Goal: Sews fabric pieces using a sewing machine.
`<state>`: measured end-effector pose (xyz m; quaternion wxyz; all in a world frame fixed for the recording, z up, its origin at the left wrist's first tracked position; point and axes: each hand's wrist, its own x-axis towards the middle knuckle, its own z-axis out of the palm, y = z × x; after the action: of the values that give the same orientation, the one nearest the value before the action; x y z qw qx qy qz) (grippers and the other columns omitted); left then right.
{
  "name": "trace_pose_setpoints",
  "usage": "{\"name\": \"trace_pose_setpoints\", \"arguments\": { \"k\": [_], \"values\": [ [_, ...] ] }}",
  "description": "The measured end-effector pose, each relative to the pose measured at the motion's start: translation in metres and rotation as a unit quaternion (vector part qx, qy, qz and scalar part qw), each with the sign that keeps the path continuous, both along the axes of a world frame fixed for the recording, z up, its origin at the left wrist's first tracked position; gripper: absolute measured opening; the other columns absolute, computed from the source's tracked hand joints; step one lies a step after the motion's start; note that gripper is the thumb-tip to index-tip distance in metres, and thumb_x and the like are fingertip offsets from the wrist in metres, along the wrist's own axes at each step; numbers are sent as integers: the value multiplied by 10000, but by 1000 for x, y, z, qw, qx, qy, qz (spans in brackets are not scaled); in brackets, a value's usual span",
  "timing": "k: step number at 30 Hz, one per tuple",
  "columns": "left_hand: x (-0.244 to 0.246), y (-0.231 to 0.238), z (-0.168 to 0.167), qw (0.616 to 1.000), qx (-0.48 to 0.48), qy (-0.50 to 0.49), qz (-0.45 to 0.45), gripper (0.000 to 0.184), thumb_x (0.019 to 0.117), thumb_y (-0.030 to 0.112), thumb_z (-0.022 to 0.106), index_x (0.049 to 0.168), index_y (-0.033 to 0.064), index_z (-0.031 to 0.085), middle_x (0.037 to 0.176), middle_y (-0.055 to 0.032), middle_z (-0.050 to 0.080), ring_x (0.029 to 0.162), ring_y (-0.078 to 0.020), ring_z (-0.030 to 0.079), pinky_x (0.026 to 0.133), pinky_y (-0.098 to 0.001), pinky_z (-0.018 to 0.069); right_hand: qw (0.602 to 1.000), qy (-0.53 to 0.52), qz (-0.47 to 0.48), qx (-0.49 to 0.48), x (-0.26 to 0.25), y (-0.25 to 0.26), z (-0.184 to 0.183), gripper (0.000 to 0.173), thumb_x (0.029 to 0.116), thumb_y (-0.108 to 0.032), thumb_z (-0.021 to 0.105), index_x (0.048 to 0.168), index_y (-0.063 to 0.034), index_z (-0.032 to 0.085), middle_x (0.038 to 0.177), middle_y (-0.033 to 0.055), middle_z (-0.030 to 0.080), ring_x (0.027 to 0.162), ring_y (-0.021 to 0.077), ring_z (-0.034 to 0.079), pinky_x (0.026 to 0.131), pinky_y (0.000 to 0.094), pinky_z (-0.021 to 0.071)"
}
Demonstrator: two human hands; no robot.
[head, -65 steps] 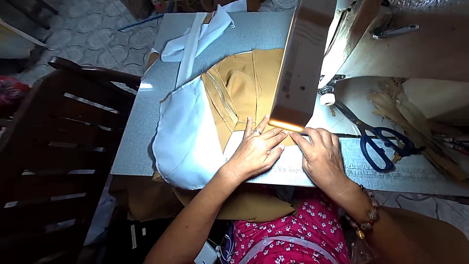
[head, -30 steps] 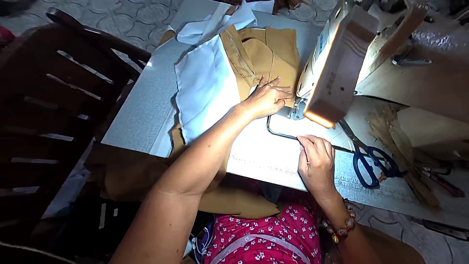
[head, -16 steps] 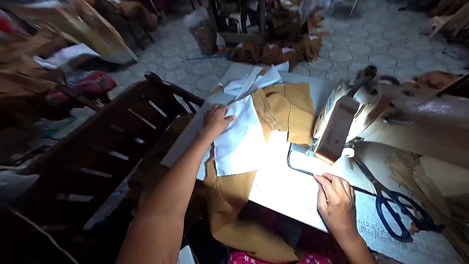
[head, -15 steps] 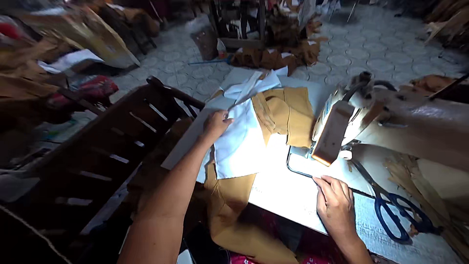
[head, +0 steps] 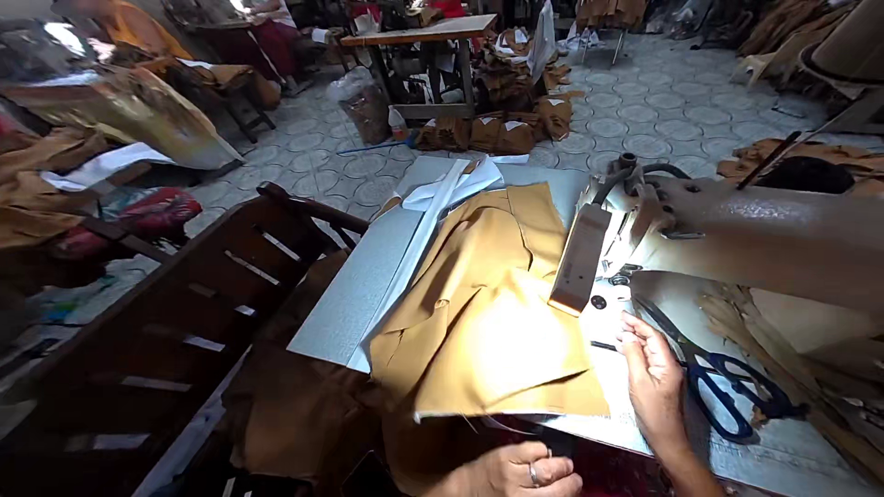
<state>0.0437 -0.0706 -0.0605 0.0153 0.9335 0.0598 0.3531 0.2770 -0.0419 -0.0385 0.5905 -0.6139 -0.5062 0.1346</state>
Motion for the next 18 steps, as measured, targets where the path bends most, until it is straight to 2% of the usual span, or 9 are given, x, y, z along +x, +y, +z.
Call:
{"name": "trace_pose_setpoints", "arguments": {
  "k": [2,4,6,8,9,12,13,16,18],
  "values": [
    [-16,-24,-34,966,-210,143,38,201,1017,145,586,1131,97,745,1082,-87,764,1023,-210,732,893,-376,584,994,-105,31,-10,-5,0,4,287,960,-53,552,1164,85,699,1153,228,693,1061,230,682,912,321,561],
    [-49,-26,-12,776,-506,318,201,307,1074,147,501,1240,-28,691,1141,-257,721,1078,-428,703,950,-606,537,965,-240,91,-45,-7,0,2,407,932,-249,619,1251,-13,712,1314,212,658,1248,387,611,1032,551,480],
    [-93,-10,24,588,-587,408,379,435,1070,282,516,1200,-99,680,1200,-342,667,1193,-516,616,1037,-664,437,922,-350,137,-94,-7,-3,-2,622,942,-505,525,1389,-90,643,1503,205,535,1420,474,447,1114,715,313],
    [-135,25,60,511,-546,477,461,546,1022,422,589,1136,-98,708,1199,-329,676,1208,-504,612,1029,-678,431,895,-376,176,-163,-9,-6,0,757,948,-633,451,1458,-87,579,1597,228,408,1505,469,312,1167,749,152],
    [-155,46,85,514,-531,469,484,614,990,478,637,1154,-111,684,1203,-345,657,1212,-516,597,1035,-687,419,890,-368,186,-193,-12,-6,1,802,946,-669,438,1468,-73,562,1611,245,373,1520,459,284,1185,737,115],
    [-215,102,166,684,-404,375,478,533,934,381,742,1202,-76,683,1195,-350,651,1184,-544,590,1025,-710,414,892,-340,176,-240,-31,-9,7,858,952,-706,399,1459,-30,550,1604,284,356,1524,462,272,1195,730,71],
    [-226,120,188,714,-368,341,488,480,944,327,743,1241,-45,677,1213,-330,653,1195,-532,587,1026,-705,416,897,-343,160,-229,-38,-10,4,857,955,-706,396,1428,-15,575,1584,299,381,1509,474,299,1185,741,92],
    [-230,144,227,731,-282,343,518,472,1035,326,613,1270,-82,642,1202,-405,618,1188,-626,545,973,-806,360,903,-350,130,-210,-46,-9,-7,830,961,-694,400,1398,-16,593,1593,293,369,1525,458,272,1192,733,80],
    [-183,122,226,727,-267,386,502,380,1073,268,535,1226,-45,685,1153,-327,673,1134,-525,625,956,-726,450,903,-357,124,-203,-44,-10,-8,821,958,-699,404,1406,-37,594,1594,275,381,1526,444,281,1188,742,83]
  ]
}}
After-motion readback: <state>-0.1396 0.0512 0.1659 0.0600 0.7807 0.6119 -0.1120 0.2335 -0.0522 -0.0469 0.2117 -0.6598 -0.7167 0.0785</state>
